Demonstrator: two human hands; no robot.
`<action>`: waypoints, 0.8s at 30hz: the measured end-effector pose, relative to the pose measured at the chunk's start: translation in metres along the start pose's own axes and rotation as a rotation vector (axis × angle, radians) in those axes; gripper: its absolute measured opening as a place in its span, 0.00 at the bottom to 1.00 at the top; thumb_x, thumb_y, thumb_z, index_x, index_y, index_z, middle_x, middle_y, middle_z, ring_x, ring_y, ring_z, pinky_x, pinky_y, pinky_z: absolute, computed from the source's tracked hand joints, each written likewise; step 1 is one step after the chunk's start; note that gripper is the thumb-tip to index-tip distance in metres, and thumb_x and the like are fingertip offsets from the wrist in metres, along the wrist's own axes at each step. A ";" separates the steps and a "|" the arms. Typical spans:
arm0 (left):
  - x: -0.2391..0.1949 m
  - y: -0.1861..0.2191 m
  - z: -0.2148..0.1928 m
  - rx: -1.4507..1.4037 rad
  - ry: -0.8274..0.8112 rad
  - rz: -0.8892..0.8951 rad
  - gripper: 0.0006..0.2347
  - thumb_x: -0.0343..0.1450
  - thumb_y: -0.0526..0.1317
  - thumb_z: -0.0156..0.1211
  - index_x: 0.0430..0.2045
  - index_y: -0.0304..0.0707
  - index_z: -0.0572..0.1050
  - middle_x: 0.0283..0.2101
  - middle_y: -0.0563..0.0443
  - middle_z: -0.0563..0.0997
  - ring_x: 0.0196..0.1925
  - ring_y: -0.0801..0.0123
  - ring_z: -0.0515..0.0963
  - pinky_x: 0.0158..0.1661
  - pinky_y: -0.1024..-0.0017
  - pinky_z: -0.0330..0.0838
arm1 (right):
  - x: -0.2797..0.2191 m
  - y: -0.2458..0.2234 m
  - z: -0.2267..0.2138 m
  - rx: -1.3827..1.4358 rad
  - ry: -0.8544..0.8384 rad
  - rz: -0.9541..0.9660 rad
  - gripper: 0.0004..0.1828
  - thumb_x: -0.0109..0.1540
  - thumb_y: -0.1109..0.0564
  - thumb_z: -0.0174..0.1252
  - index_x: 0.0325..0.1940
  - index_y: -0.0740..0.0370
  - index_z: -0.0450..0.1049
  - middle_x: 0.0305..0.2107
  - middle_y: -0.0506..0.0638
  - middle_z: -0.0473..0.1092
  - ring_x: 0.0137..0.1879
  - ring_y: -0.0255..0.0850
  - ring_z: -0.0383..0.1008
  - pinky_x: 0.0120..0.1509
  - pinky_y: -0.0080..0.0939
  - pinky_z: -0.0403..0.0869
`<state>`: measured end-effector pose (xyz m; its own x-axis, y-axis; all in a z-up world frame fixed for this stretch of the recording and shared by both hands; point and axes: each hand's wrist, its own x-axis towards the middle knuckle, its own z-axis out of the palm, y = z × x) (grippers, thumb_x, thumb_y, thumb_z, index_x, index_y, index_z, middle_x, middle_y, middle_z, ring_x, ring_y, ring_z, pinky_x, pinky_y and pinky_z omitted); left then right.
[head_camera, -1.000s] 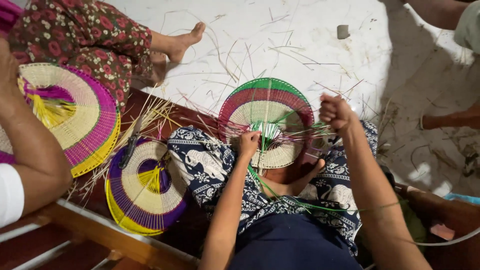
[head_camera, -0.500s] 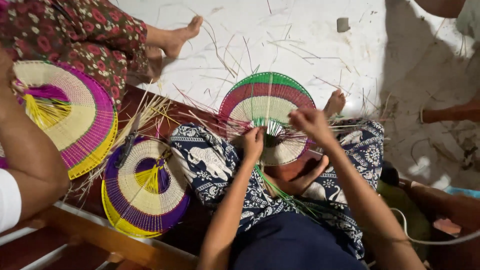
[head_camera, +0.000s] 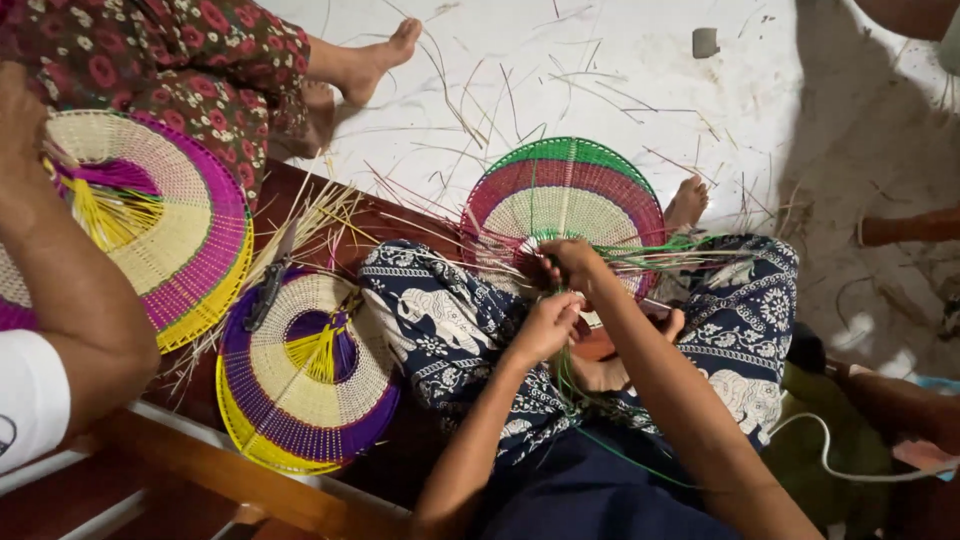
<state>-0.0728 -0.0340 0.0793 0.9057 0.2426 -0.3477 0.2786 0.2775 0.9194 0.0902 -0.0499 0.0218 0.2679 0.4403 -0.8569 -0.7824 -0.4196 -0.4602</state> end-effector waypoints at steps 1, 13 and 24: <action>-0.004 0.019 -0.008 0.207 0.025 0.001 0.09 0.76 0.36 0.51 0.45 0.36 0.77 0.33 0.39 0.80 0.31 0.51 0.82 0.29 0.60 0.79 | 0.013 0.014 -0.009 -0.106 0.107 -0.099 0.12 0.65 0.50 0.56 0.38 0.60 0.77 0.14 0.46 0.68 0.12 0.34 0.62 0.13 0.34 0.60; 0.045 0.037 -0.008 0.387 0.293 -0.096 0.17 0.77 0.40 0.46 0.63 0.48 0.69 0.60 0.37 0.75 0.63 0.46 0.74 0.63 0.51 0.67 | -0.123 0.055 -0.001 -0.433 0.281 -0.489 0.19 0.70 0.49 0.53 0.33 0.64 0.78 0.16 0.59 0.70 0.21 0.48 0.72 0.23 0.46 0.70; 0.140 -0.034 -0.040 -0.637 0.227 -0.336 0.17 0.77 0.39 0.49 0.63 0.42 0.68 0.33 0.28 0.82 0.32 0.54 0.87 0.30 0.58 0.86 | -0.153 0.061 0.006 -0.257 0.146 -0.470 0.18 0.70 0.53 0.52 0.30 0.66 0.73 0.10 0.59 0.69 0.11 0.44 0.70 0.11 0.41 0.68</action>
<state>0.0314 0.0276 -0.0077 0.6973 0.2162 -0.6834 0.2272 0.8376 0.4968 -0.0022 -0.1382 0.1264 0.6443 0.5200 -0.5608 -0.4028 -0.3926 -0.8268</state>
